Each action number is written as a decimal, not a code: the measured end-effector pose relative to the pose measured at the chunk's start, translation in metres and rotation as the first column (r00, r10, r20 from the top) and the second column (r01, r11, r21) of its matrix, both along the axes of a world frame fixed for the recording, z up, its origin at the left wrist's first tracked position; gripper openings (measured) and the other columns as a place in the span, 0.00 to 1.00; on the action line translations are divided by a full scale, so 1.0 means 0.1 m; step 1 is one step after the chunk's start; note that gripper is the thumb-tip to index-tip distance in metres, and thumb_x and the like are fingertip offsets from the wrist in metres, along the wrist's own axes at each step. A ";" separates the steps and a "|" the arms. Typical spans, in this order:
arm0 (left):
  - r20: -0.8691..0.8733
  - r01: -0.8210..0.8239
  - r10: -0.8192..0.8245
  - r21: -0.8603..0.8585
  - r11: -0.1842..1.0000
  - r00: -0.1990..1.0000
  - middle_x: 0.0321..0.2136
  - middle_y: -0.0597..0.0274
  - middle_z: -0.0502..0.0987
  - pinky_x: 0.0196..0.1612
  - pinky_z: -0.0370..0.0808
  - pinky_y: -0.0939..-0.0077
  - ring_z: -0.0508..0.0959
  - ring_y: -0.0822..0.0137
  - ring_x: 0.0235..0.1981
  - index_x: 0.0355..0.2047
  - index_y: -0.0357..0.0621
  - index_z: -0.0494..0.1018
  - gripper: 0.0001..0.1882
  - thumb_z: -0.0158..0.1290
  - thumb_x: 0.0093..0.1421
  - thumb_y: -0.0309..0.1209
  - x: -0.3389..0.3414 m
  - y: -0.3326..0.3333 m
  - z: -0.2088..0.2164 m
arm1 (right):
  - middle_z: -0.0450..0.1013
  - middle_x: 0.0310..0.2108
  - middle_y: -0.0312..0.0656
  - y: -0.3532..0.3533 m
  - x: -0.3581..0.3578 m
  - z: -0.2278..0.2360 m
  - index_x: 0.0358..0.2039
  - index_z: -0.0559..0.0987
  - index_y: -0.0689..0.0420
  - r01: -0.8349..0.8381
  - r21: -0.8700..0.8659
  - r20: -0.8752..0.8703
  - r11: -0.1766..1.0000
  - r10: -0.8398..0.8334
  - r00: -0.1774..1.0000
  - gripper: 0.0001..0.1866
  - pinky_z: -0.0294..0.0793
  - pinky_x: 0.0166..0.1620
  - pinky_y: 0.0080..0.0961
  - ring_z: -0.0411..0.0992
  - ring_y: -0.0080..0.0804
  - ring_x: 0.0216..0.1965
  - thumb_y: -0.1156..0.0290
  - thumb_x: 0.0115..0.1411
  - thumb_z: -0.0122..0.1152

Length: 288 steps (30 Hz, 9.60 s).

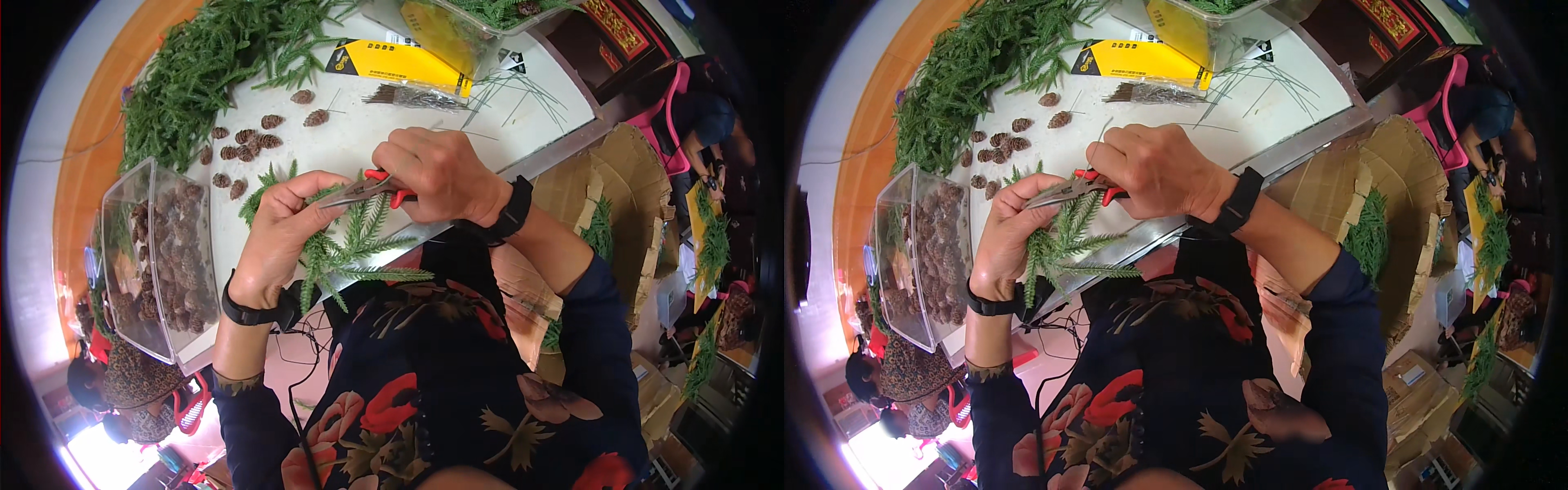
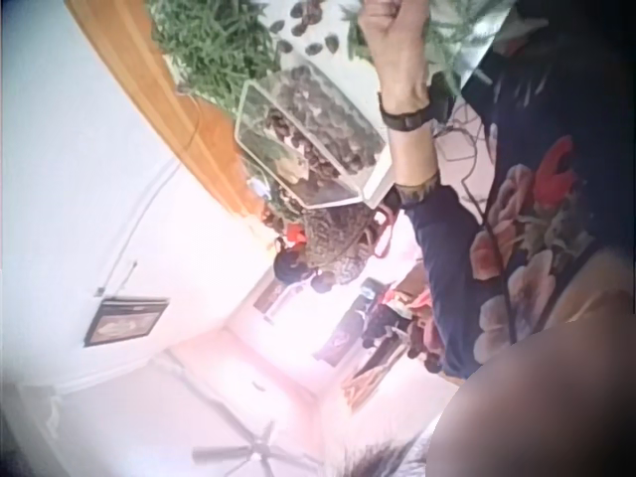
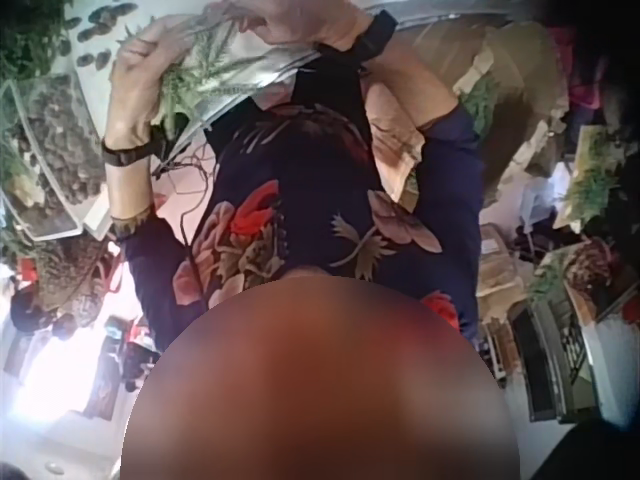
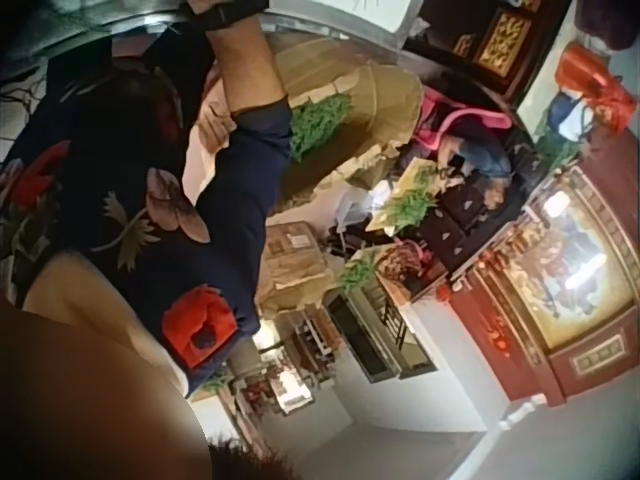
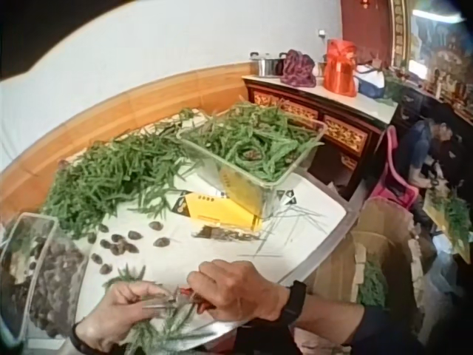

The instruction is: Preparing decorative evergreen sprigs and pinecones for floral arrangements.

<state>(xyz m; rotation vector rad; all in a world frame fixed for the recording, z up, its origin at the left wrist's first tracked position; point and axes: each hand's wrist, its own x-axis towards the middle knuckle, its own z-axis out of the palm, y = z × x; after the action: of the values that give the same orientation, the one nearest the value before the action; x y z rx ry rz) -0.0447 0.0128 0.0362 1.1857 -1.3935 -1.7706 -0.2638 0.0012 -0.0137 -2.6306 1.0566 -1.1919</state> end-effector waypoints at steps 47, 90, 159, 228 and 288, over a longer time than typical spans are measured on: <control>0.356 -0.257 0.388 -0.363 0.896 0.850 0.25 0.78 0.70 0.31 0.63 0.85 0.66 0.83 0.27 0.39 0.40 0.77 0.09 0.54 0.57 0.25 0.87 -0.22 0.28 | 0.70 0.27 0.43 0.16 -0.41 -0.24 0.37 0.73 0.61 0.266 0.425 0.142 0.865 -0.354 0.924 0.12 0.69 0.29 0.22 0.70 0.33 0.24 0.73 0.53 0.61; 0.811 0.681 0.526 -0.537 0.497 0.255 0.31 0.54 0.75 0.35 0.74 0.57 0.78 0.51 0.34 0.31 0.49 0.75 0.06 0.51 0.52 0.29 0.31 -2.52 -0.55 | 0.67 0.26 0.39 0.14 -0.37 -0.40 0.35 0.73 0.54 0.331 0.186 0.052 0.925 -0.346 0.937 0.20 0.69 0.29 0.31 0.69 0.40 0.29 0.75 0.37 0.66; -0.044 -0.253 0.266 -0.492 0.833 0.963 0.33 0.63 0.76 0.38 0.75 0.83 0.76 0.76 0.35 0.45 0.35 0.70 0.12 0.51 0.62 0.25 0.03 -0.20 0.19 | 0.68 0.20 0.31 0.00 0.64 0.43 0.33 0.71 0.59 -0.579 0.541 0.833 0.610 -0.485 0.268 0.10 0.62 0.21 0.15 0.65 0.16 0.20 0.77 0.54 0.63; 0.891 0.654 0.412 -0.429 0.623 0.192 0.37 0.47 0.75 0.38 0.73 0.59 0.76 0.48 0.37 0.44 0.43 0.72 0.15 0.48 0.61 0.38 0.27 -1.02 0.45 | 0.70 0.31 0.36 0.35 -0.58 -0.59 0.37 0.69 0.62 -0.020 0.579 0.600 0.815 -0.410 0.687 0.07 0.64 0.32 0.14 0.64 0.17 0.28 0.77 0.58 0.55; -0.417 -0.458 0.481 0.161 0.874 0.772 0.36 0.54 0.77 0.28 0.71 0.83 0.76 0.70 0.25 0.45 0.36 0.70 0.14 0.47 0.65 0.34 0.28 0.60 -0.14 | 0.68 0.25 0.27 0.60 0.51 0.30 0.36 0.73 0.58 -0.354 0.666 0.668 0.656 -0.315 0.674 0.08 0.61 0.28 0.10 0.62 0.09 0.25 0.74 0.57 0.61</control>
<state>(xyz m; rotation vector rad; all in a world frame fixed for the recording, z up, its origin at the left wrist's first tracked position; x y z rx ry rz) -0.0167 0.0723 0.0220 0.9589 -0.7047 -1.5788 -0.2130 0.0616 0.0167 -1.2715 0.9977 -1.2404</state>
